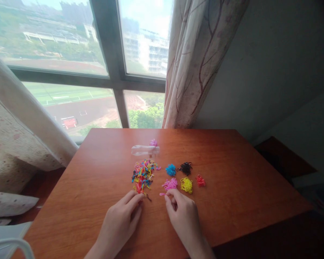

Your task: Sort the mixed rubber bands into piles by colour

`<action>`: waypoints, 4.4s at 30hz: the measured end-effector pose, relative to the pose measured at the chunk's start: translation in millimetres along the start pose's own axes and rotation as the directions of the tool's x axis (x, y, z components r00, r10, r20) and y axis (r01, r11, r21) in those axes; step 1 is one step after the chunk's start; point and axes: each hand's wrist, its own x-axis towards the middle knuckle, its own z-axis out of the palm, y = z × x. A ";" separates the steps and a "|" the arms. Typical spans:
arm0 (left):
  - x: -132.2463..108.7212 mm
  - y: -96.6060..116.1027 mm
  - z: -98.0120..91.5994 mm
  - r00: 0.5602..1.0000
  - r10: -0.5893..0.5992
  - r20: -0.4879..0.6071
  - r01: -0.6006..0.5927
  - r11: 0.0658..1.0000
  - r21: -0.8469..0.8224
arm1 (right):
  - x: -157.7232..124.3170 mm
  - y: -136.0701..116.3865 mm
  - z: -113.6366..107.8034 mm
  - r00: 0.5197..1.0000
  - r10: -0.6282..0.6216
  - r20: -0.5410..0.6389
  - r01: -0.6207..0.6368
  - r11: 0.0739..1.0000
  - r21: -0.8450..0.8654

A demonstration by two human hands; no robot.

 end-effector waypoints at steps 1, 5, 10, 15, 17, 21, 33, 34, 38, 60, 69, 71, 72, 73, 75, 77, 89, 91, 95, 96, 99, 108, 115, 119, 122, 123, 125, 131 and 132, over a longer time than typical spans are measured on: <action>-0.7 0.4 1.1 1.000 0.005 0.005 -0.005 1.000 -0.004 | 0.3 4.6 -3.7 1.000 0.014 -0.015 -0.014 1.000 -0.016; -1.2 1.2 2.3 1.000 0.020 0.013 -0.020 1.000 -0.016 | 5.6 19.3 -13.6 0.996 0.058 -0.065 -0.064 0.993 -0.098; 0.0 1.1 0.8 1.000 0.021 0.019 -0.021 0.999 -0.031 | 14.8 25.0 -13.4 0.994 0.067 -0.085 -0.081 0.980 -0.182; -0.2 0.3 1.5 1.000 0.014 0.026 -0.014 1.000 -0.019 | 14.6 25.5 -10.7 0.994 0.043 -0.102 -0.060 0.983 -0.171; -0.3 0.2 1.9 0.999 0.017 0.027 -0.016 1.000 -0.020 | 11.3 24.3 -9.7 0.992 0.026 -0.122 -0.044 0.988 -0.146; -0.8 -0.1 3.0 1.000 0.014 0.019 -0.013 0.999 -0.030 | 2.0 13.5 -1.5 0.995 -0.029 -0.091 0.021 0.996 -0.089; 0.2 -3.6 4.2 1.000 -0.008 -0.005 0.008 0.996 -0.084 | -0.6 -22.4 40.9 0.989 -0.066 0.136 0.089 0.981 -0.171; 0.3 -3.8 4.1 1.000 -0.008 -0.006 0.007 0.996 -0.087 | 0.0 -22.3 40.6 0.989 -0.074 0.130 0.095 0.981 -0.170; -0.1 -4.4 4.3 1.000 -0.009 -0.010 0.008 0.997 -0.082 | 3.4 -15.0 27.6 0.995 -0.088 0.048 0.093 0.987 -0.134; -2.4 -2.5 2.8 1.000 0.000 -0.010 -0.001 0.998 -0.066 | 78.3 77.1 -39.5 0.979 0.161 -0.125 -0.194 0.923 -0.332; -0.5 -3.4 1.1 0.999 -0.027 -0.039 0.023 0.995 -0.098 | 49.3 53.6 -35.2 0.991 0.034 -0.130 -0.064 0.970 -0.234; -0.2 -4.6 0.6 0.998 -0.040 -0.048 0.035 0.994 -0.102 | 36.9 41.4 -25.2 0.994 -0.031 -0.103 0.012 0.984 -0.180; 0.0 -5.2 0.5 0.997 -0.048 -0.054 0.042 0.994 -0.101 | 30.6 34.7 -19.2 0.995 -0.058 -0.078 0.046 0.987 -0.152; 0.2 -5.9 0.4 0.996 -0.059 -0.063 0.053 0.994 -0.097 | 24.5 28.0 -13.0 0.995 -0.079 -0.054 0.072 0.990 -0.123; 0.5 -6.7 0.5 0.994 -0.083 -0.076 0.077 0.994 -0.080 | 13.2 15.7 -0.8 0.994 -0.105 -0.008 0.104 0.991 -0.080; 0.9 -6.3 1.1 0.994 -0.089 -0.069 0.085 0.995 -0.051 | 4.0 6.6 9.9 0.993 -0.113 0.038 0.115 0.991 -0.062; 18.8 10.3 6.4 0.998 -0.048 0.035 0.039 0.973 0.228 | -14.1 -0.2 23.0 0.988 -0.143 0.059 0.146 0.988 -0.052; 18.7 10.0 5.4 0.998 -0.052 0.020 0.047 0.980 0.192 | -14.7 -0.7 21.6 0.988 -0.138 0.066 0.141 0.989 -0.044; 15.1 6.5 0.5 0.998 -0.058 -0.001 0.058 0.998 -0.006 | -15.8 -1.0 20.3 0.988 -0.131 0.077 0.134 0.991 -0.027; 14.9 5.8 -0.8 0.998 -0.057 -0.005 0.056 0.996 -0.063 | -16.0 -1.1 20.1 0.988 -0.130 0.081 0.132 0.991 -0.027; 19.8 8.1 -3.6 0.999 -0.046 -0.021 0.042 0.985 -0.165 | -15.8 -1.3 19.7 0.988 -0.126 0.092 0.129 0.991 -0.025; 85.5 61.6 3.7 0.966 0.200 0.165 -0.180 0.975 -0.127 | -18.7 4.0 26.3 0.991 -0.116 0.070 0.124 0.985 -0.117; 75.7 46.9 2.3 0.988 0.091 0.123 -0.063 0.975 -0.214 | -17.1 2.4 22.1 0.984 -0.162 0.073 0.167 0.983 -0.072; 52.2 23.6 -8.3 0.987 -0.107 0.123 0.147 0.915 -0.375 | -16.3 -0.4 18.7 0.984 -0.145 0.108 0.151 0.987 -0.053; 42.9 12.8 -14.5 0.963 -0.216 0.158 0.265 0.860 -0.437 | -16.2 -1.5 18.6 0.985 -0.124 0.120 0.131 0.990 -0.045; 41.4 10.5 -15.8 0.959 -0.232 0.165 0.282 0.852 -0.441 | -16.0 -1.7 18.7 0.986 -0.117 0.122 0.123 0.991 -0.043; 39.8 7.4 -17.1 0.954 -0.253 0.161 0.298 0.850 -0.435 | -15.3 -2.5 18.8 0.987 -0.108 0.122 0.114 0.993 -0.043; 40.2 9.9 -16.3 0.959 -0.229 0.167 0.280 0.857 -0.433 | -9.7 -7.2 20.6 0.993 -0.050 0.107 0.060 0.994 -0.094; 40.8 11.2 -15.7 0.961 -0.218 0.170 0.271 0.859 -0.434 | -8.6 -8.5 21.3 0.994 -0.031 0.104 0.043 0.993 -0.114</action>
